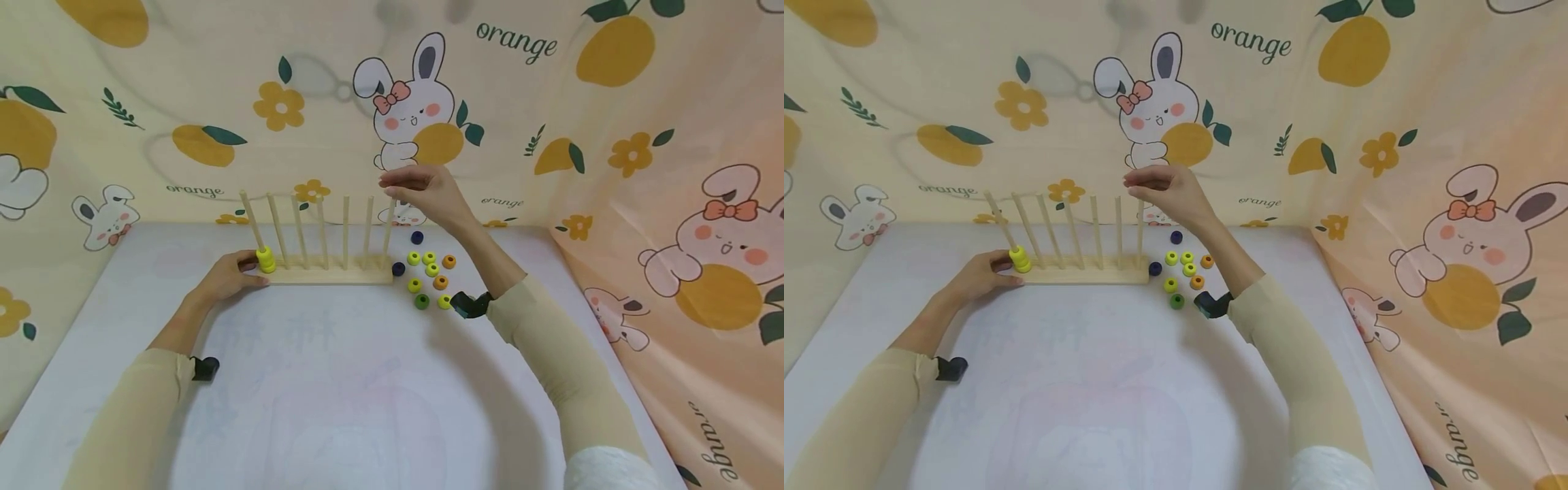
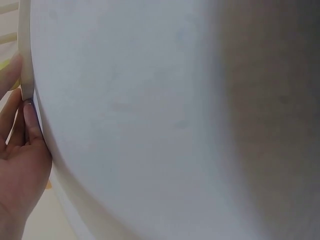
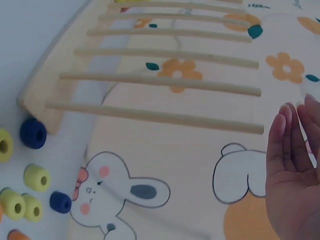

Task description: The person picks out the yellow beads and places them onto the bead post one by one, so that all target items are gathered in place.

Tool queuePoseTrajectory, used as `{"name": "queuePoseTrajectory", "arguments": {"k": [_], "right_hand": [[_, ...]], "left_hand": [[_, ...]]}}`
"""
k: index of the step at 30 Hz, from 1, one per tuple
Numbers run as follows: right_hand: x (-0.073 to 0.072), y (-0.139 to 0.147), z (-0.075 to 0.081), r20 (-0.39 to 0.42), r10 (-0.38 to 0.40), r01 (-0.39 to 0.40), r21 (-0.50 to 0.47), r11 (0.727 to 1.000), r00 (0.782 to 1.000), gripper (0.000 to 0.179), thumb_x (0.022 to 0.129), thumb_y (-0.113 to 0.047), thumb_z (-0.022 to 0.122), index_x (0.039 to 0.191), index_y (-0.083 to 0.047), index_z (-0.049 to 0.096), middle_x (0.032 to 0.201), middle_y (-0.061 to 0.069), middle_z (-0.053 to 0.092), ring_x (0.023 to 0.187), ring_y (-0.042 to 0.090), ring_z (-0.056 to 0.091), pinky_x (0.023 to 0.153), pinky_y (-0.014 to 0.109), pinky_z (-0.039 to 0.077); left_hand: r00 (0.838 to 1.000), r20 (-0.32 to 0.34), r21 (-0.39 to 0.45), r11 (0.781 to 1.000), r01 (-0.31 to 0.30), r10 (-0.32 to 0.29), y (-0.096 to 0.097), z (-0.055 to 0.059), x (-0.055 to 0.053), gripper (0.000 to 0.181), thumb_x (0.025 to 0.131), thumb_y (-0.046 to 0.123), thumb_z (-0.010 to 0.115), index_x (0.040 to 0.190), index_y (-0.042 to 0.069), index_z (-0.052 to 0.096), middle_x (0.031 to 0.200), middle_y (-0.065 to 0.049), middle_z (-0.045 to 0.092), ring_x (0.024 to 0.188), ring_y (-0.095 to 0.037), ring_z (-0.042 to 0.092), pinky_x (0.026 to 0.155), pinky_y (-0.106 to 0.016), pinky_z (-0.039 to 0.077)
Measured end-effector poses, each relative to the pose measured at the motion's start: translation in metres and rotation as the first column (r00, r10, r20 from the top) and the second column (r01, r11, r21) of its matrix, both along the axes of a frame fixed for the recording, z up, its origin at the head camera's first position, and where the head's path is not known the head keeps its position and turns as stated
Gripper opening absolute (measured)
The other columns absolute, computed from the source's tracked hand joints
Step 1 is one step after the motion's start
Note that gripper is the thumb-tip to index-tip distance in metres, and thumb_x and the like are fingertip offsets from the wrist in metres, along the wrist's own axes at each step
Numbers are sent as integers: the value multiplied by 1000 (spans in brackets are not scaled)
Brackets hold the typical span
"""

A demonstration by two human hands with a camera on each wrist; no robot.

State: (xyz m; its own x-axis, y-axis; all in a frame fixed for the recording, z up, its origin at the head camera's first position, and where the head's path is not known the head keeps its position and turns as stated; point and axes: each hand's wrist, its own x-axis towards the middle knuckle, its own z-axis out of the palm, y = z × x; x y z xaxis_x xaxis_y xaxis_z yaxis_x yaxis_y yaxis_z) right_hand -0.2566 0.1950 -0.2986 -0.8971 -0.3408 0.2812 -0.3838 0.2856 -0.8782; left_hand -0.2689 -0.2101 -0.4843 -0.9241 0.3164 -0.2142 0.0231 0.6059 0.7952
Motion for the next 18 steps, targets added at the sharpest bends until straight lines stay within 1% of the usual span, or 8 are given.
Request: {"name": "queuePoseTrajectory", "arguments": {"k": [4, 6, 12, 14, 18], "right_hand": [[5, 7, -2, -18, 3, -3, 27, 1000, 1000, 25, 92, -13, 72, 115, -2, 73, 110, 9, 73, 101, 23, 69, 91, 28, 56], [7, 11, -5, -14, 3, -3, 35, 999, 1000, 25, 92, -12, 71, 115, -2, 72, 111, 10, 73, 101, 21, 69, 91, 28, 56], [18, 27, -20, 35, -30, 28, 47, 999, 999, 25, 92, -12, 72, 115, -1, 72, 111, 11, 72, 100, 25, 68, 88, 25, 56], [23, 33, -25, 33, -40, 38, 52, 998, 999, 25, 92, -11, 72, 114, 0, 72, 112, 14, 72, 100, 25, 68, 89, 25, 56], [31, 46, -33, 35, -65, 62, 79, 995, 997, 25, 92, -10, 71, 115, 0, 71, 113, 17, 71, 98, 19, 69, 89, 23, 56]], "left_hand": [[1000, 0, 0, 1000, -8, 8, -2, -1, -1, 84, 87, 23, 79, 150, -7, 33, 149, -28, 40, 137, -42, 39, 116, -53, 31], [1000, 1, 3, 1000, -16, 16, -3, 0, -1, 84, 86, 24, 79, 150, -7, 33, 149, -28, 40, 138, -42, 39, 116, -53, 31], [1000, 1, 21, 1000, -10, 10, -2, 3, 0, 82, 87, 19, 79, 149, -9, 33, 149, -29, 40, 137, -42, 40, 116, -51, 31], [1000, -1, 23, 1000, -4, 4, -1, 3, 0, 81, 87, 17, 78, 149, -9, 33, 149, -29, 40, 137, -42, 39, 116, -51, 31], [1000, -5, 15, 1000, -2, 2, 0, 2, 0, 82, 86, 19, 79, 148, -10, 33, 149, -30, 40, 137, -43, 40, 116, -51, 31]]}}
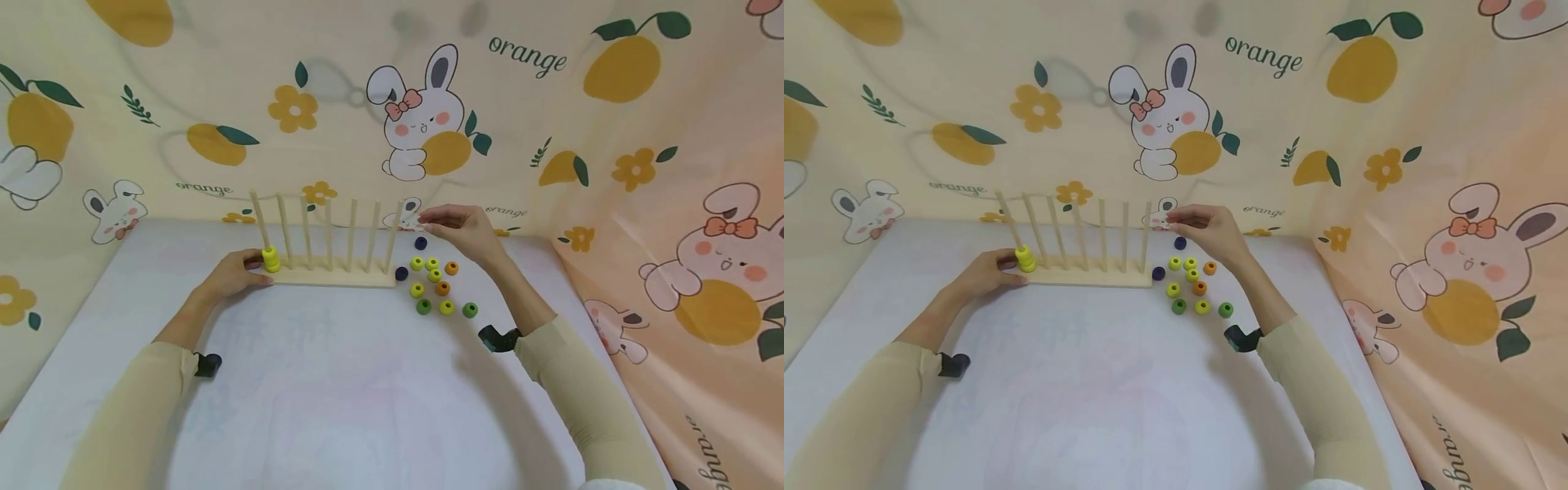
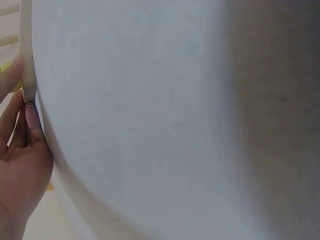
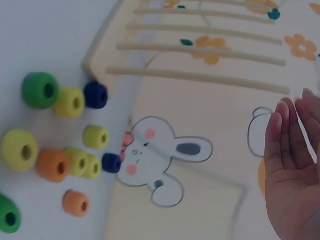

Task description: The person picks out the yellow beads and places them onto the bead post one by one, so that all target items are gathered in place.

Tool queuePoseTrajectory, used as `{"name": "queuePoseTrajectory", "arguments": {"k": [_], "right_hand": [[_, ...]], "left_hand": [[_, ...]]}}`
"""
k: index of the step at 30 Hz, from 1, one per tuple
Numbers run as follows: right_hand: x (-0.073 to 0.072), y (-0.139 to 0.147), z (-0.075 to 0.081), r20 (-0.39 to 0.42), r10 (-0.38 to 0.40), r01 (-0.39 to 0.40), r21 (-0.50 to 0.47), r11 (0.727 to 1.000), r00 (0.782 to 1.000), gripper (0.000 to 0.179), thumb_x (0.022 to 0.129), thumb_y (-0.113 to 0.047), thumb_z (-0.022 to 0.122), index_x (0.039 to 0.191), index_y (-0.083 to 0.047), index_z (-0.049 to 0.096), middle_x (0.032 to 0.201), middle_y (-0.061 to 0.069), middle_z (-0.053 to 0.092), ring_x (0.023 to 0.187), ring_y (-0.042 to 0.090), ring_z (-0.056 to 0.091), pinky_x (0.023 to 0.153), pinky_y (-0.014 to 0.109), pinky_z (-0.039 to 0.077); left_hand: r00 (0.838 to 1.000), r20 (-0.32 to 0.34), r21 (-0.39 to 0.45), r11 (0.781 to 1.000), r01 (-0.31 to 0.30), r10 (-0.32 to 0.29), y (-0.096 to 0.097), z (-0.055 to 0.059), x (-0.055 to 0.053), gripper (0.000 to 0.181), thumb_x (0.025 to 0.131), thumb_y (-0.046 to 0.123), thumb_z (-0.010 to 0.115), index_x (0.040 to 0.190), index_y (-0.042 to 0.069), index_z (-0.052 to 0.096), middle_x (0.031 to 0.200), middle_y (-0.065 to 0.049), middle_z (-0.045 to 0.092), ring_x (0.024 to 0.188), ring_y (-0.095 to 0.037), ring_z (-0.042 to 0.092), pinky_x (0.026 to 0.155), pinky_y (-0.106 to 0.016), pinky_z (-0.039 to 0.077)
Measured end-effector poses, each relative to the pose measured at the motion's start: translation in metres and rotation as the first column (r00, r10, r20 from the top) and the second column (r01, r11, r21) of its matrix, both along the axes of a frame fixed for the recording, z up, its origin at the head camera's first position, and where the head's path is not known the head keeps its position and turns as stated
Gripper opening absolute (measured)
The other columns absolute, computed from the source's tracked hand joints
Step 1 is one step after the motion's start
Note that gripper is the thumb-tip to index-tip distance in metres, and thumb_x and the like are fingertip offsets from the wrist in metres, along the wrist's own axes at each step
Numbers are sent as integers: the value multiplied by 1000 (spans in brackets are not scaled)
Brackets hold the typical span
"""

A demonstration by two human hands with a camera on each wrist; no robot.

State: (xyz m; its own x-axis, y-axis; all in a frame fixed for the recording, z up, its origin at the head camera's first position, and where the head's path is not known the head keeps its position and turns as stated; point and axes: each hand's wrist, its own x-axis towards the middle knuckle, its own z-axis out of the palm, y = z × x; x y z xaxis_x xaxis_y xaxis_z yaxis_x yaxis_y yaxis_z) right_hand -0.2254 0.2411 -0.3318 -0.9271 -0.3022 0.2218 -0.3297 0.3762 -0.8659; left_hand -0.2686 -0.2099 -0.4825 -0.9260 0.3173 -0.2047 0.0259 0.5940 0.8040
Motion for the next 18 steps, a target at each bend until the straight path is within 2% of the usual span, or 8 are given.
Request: {"name": "queuePoseTrajectory", "arguments": {"k": [11, 18], "right_hand": [[16, 29, -30, 108, -81, 78, 27, 997, 991, 28, 91, -20, 74, 115, -6, 72, 114, 9, 71, 103, 25, 68, 88, 24, 56], [26, 44, -54, 132, -55, 56, -6, 998, 990, 27, 91, -13, 74, 115, -2, 72, 115, 15, 71, 103, 23, 69, 87, 25, 57]], "left_hand": [[1000, -1, -17, 1000, 4, -4, 0, -1, -5, 82, 86, 16, 78, 148, -10, 32, 148, -30, 40, 136, -42, 41, 116, -50, 32], [1000, 20, -9, 1000, -10, 11, 1, -2, -5, 82, 86, 18, 79, 149, -9, 33, 149, -28, 41, 136, -40, 42, 116, -48, 32]]}}
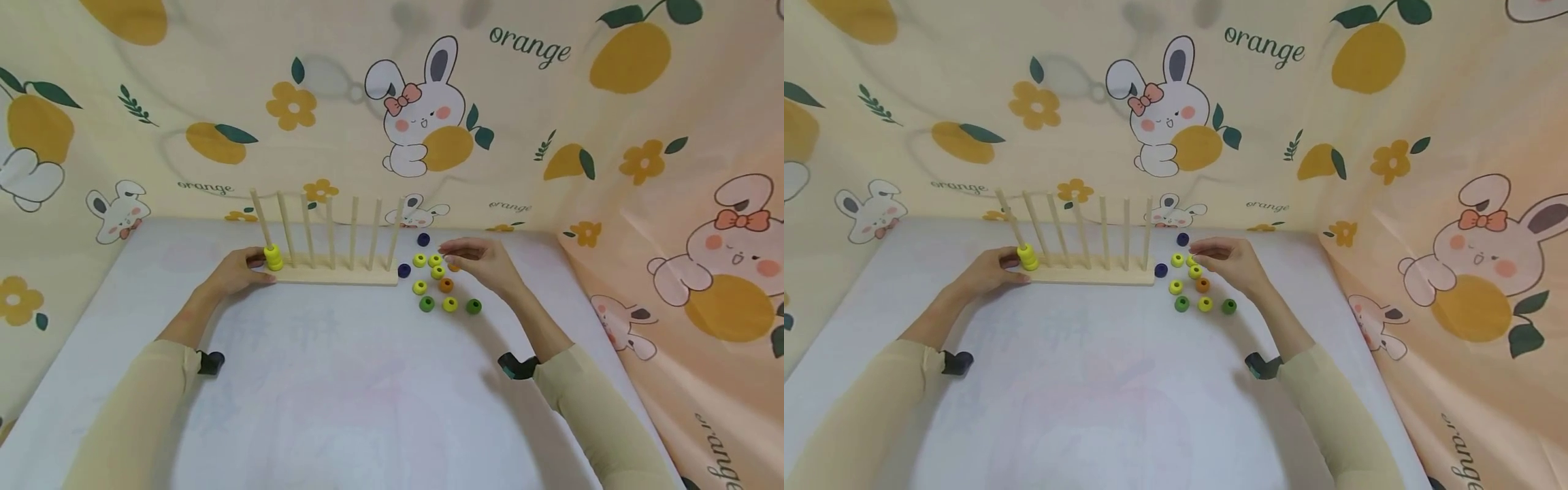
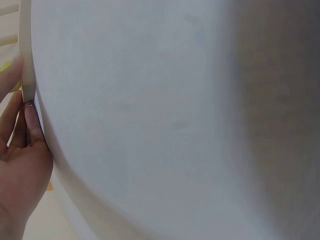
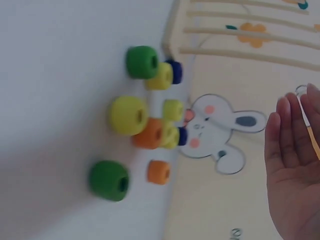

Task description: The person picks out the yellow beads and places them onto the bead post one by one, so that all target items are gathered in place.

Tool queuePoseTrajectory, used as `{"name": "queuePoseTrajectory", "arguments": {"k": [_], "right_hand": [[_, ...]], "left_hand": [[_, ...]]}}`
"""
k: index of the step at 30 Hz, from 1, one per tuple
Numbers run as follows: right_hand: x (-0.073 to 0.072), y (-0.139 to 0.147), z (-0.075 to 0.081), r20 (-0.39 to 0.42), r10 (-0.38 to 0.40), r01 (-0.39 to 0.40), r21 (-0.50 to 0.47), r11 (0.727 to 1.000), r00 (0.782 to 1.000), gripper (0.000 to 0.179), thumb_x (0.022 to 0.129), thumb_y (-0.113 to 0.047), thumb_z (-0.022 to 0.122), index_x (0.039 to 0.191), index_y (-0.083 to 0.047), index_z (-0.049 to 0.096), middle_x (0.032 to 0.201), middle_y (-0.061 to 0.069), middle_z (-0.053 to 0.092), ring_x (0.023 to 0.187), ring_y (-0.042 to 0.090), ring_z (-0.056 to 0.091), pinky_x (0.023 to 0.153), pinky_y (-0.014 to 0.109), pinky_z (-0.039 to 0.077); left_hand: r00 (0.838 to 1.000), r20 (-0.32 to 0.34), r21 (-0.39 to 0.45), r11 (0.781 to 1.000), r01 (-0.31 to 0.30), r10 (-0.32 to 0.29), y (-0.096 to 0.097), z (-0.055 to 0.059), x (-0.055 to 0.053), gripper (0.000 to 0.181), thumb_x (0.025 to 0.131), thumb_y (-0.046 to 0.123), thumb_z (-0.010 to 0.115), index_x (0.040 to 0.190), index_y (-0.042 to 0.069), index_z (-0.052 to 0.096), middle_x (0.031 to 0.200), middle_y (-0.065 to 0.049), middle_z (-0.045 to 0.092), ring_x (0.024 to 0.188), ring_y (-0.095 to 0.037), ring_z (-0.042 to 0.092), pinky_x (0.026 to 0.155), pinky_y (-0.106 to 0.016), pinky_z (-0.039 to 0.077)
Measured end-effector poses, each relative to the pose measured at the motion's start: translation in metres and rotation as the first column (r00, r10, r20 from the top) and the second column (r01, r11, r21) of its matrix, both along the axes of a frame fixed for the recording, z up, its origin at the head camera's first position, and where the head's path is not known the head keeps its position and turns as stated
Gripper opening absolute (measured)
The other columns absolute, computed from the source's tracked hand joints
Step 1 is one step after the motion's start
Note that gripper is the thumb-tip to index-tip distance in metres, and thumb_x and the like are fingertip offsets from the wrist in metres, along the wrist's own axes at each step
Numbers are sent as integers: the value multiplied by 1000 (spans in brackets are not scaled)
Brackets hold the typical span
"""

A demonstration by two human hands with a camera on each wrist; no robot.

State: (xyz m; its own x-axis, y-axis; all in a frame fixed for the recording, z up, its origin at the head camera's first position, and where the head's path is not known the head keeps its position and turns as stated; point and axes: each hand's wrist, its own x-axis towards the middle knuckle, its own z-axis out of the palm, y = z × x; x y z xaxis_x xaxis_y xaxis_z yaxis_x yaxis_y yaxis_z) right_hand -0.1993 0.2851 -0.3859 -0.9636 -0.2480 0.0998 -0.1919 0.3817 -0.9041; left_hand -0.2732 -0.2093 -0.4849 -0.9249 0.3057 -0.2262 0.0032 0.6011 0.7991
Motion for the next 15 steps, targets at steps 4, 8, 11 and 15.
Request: {"name": "queuePoseTrajectory", "arguments": {"k": [4, 8, 11, 15], "right_hand": [[6, 10, -14, 17, -11, 10, 28, 1000, 1000, 28, 91, -13, 74, 116, -2, 72, 117, 15, 71, 103, 18, 69, 88, 22, 56], [12, 18, -24, 35, -21, 20, 46, 999, 999, 28, 91, -12, 74, 117, -3, 71, 118, 15, 70, 102, 16, 70, 88, 21, 55], [15, 22, -30, 50, -27, 24, 53, 998, 998, 27, 90, -12, 74, 116, -3, 72, 117, 15, 71, 102, 17, 70, 88, 21, 55], [20, 28, -40, 100, -45, 38, 71, 997, 994, 26, 90, -12, 74, 115, -4, 72, 116, 14, 71, 104, 21, 69, 87, 20, 55]], "left_hand": [[1000, 1, -5, 1000, -4, 4, 1, 1, 1, 83, 86, 19, 79, 149, -9, 33, 148, -29, 42, 136, -41, 42, 116, -49, 32], [1000, 3, -13, 1000, -3, 3, 1, 3, 2, 84, 86, 20, 80, 149, -9, 32, 148, -29, 41, 136, -41, 42, 116, -50, 32], [1000, 8, -13, 1000, -4, 4, 1, 2, 2, 84, 86, 18, 79, 149, -9, 32, 149, -28, 41, 136, -41, 41, 116, -49, 32], [1000, 10, -2, 1000, -4, 4, 0, -2, 1, 84, 85, 16, 79, 149, -9, 32, 149, -29, 41, 136, -41, 41, 116, -48, 32]]}}
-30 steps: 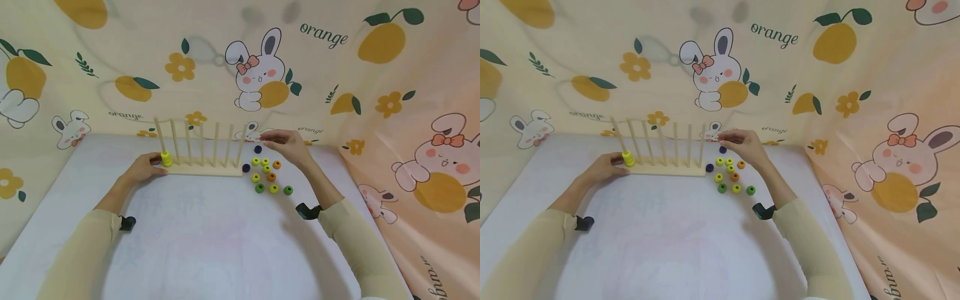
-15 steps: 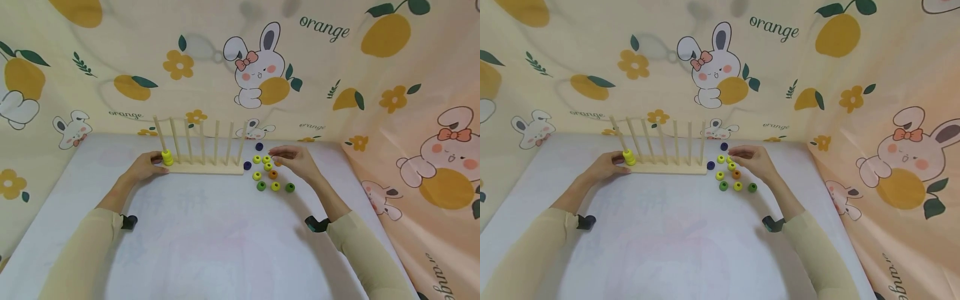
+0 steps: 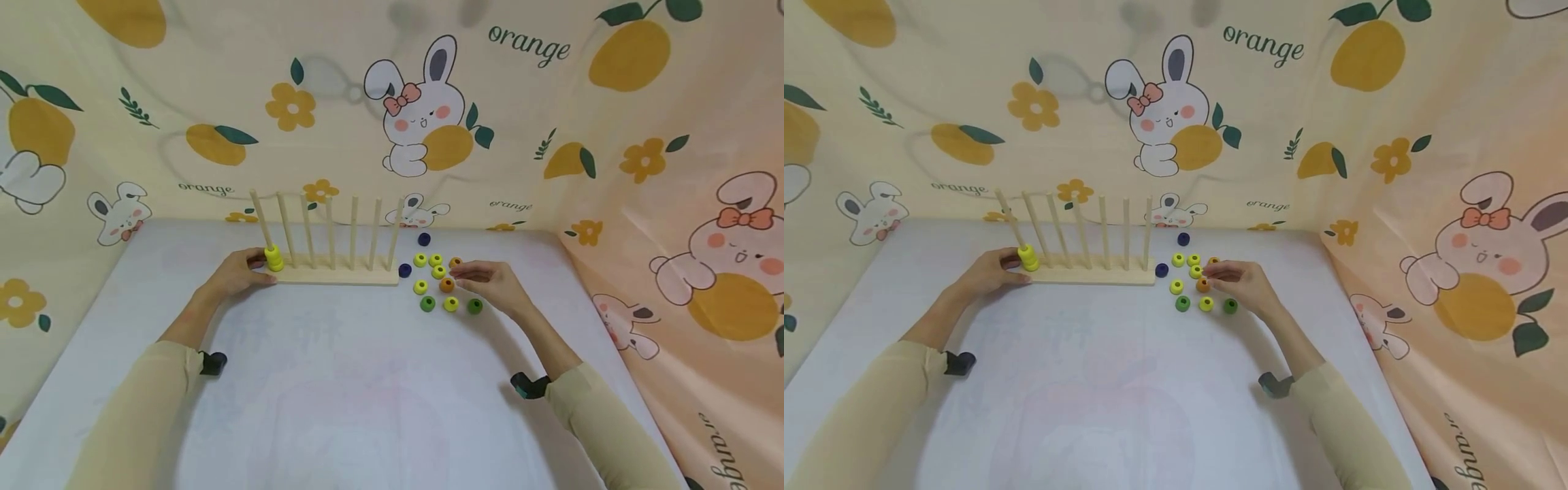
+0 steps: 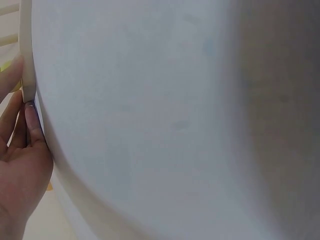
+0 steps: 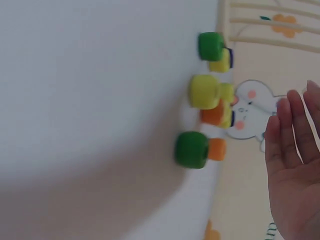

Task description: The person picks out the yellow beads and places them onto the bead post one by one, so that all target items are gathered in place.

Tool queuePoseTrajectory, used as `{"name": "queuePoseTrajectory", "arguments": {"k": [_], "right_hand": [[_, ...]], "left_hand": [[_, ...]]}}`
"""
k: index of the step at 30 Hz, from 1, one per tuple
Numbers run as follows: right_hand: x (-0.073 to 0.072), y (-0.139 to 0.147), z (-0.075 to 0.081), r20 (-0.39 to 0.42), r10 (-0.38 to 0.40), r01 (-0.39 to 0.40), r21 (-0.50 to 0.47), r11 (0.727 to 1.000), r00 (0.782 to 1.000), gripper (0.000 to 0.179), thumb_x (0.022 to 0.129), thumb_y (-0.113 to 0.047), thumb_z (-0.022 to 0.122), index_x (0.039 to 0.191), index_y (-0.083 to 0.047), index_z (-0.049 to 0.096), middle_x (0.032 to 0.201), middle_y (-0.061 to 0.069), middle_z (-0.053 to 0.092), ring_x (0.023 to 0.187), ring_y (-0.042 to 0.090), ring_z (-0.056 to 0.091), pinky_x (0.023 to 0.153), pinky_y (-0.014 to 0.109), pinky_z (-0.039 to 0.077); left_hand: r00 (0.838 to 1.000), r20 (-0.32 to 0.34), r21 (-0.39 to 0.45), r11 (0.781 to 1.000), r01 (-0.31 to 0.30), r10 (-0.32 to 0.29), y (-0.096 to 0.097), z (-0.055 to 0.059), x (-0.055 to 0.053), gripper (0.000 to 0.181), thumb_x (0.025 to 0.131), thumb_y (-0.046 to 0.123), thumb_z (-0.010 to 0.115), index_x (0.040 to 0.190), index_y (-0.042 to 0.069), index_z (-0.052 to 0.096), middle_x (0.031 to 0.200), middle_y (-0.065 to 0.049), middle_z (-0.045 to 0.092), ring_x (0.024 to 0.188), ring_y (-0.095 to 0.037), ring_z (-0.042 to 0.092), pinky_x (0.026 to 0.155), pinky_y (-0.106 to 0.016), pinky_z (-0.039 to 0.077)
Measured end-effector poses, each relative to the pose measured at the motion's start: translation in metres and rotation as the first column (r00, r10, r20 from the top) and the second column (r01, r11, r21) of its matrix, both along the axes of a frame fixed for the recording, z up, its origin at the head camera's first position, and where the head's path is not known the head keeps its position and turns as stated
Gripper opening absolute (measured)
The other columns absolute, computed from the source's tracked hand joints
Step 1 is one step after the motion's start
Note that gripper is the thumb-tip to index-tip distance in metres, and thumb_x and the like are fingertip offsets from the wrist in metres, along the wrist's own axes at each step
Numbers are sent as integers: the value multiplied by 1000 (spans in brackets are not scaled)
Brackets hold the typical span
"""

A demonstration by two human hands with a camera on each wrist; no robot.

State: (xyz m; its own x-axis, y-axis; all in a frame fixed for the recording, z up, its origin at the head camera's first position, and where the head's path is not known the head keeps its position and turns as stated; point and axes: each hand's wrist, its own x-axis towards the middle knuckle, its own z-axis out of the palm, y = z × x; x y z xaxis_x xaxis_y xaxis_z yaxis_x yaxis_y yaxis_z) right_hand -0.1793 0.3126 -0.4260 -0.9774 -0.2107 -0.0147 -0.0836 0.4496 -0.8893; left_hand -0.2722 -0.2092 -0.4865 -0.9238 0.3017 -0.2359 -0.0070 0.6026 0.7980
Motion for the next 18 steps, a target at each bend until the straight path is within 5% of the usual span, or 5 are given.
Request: {"name": "queuePoseTrajectory", "arguments": {"k": [8, 18], "right_hand": [[9, 17, -28, 21, -20, 19, 26, 999, 1000, 27, 89, -7, 74, 115, 1, 71, 115, 20, 70, 100, 20, 69, 81, 18, 56], [5, 17, -44, 75, -13, 6, 94, 996, 997, 32, 88, -15, 77, 118, -7, 72, 115, 9, 72, 100, 20, 67, 81, 21, 57]], "left_hand": [[1000, -10, 36, 999, 13, -12, 5, -3, 1, 81, 86, 13, 79, 148, -10, 33, 149, -28, 41, 136, -41, 41, 116, -48, 32], [1000, -14, 15, 1000, -7, 7, 0, 1, 0, 83, 85, 18, 80, 149, -9, 34, 148, -27, 43, 135, -40, 43, 116, -49, 32]]}}
